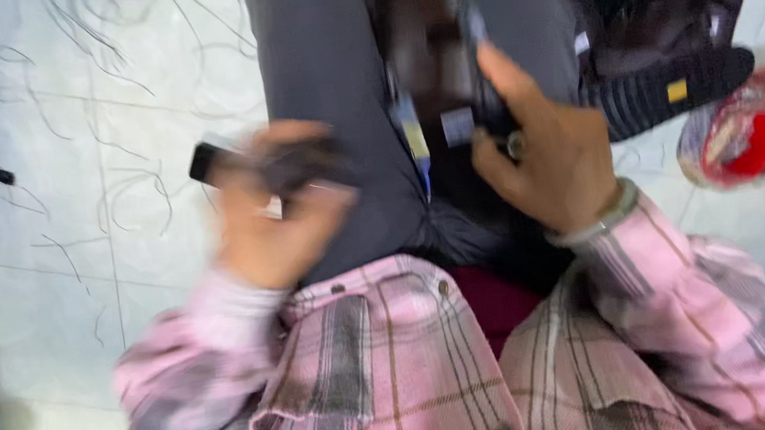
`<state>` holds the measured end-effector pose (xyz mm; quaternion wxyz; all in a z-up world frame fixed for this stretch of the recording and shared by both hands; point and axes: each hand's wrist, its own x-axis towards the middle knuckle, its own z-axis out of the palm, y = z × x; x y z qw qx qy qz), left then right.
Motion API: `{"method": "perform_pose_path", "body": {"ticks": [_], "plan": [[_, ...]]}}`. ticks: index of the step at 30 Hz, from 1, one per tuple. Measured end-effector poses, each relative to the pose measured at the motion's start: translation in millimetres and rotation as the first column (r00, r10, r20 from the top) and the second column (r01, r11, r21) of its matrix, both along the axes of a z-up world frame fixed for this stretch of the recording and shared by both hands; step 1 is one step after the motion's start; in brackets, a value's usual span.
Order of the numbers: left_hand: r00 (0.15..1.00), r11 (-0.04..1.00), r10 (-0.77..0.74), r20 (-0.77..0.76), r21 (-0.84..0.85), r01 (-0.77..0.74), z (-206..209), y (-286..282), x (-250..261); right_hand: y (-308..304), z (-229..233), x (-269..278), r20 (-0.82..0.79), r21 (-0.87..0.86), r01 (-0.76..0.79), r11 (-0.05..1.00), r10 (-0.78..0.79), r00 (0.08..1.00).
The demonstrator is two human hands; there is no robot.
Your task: The person sews the leather upper of a brown sandal by hand using a needle and thread, pulling the thread through the material to secure it.
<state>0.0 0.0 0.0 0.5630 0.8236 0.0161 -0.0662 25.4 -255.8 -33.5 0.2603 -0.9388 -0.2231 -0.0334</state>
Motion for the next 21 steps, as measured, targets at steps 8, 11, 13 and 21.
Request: {"method": "perform_pose_path", "body": {"ticks": [8, 11, 13, 21], "plan": [[0.697, 0.76, -0.622, 0.357, 0.491, 0.426, -58, -53, -25, -13, -3, 34, -0.071, 0.162, -0.049, 0.985, 0.061, 0.996], [0.7, 0.649, -0.663, 0.265, 0.669, 0.361, -69, -3, -27, -20, -8, 38, -0.149, 0.258, -0.07, 0.964, 0.111, 0.983], [0.713, 0.532, -0.686, 0.146, 0.769, 0.355, -84, 64, -22, -17, -10, 41, -0.171, 0.289, -0.068, 0.955, 0.122, 0.978], [0.988, 0.236, -0.023, 0.154, 0.961, -0.145, -55, 172, -4, 3, 1, 46, -0.164, -0.043, -0.078, 0.996, 0.07, 0.984]]}}
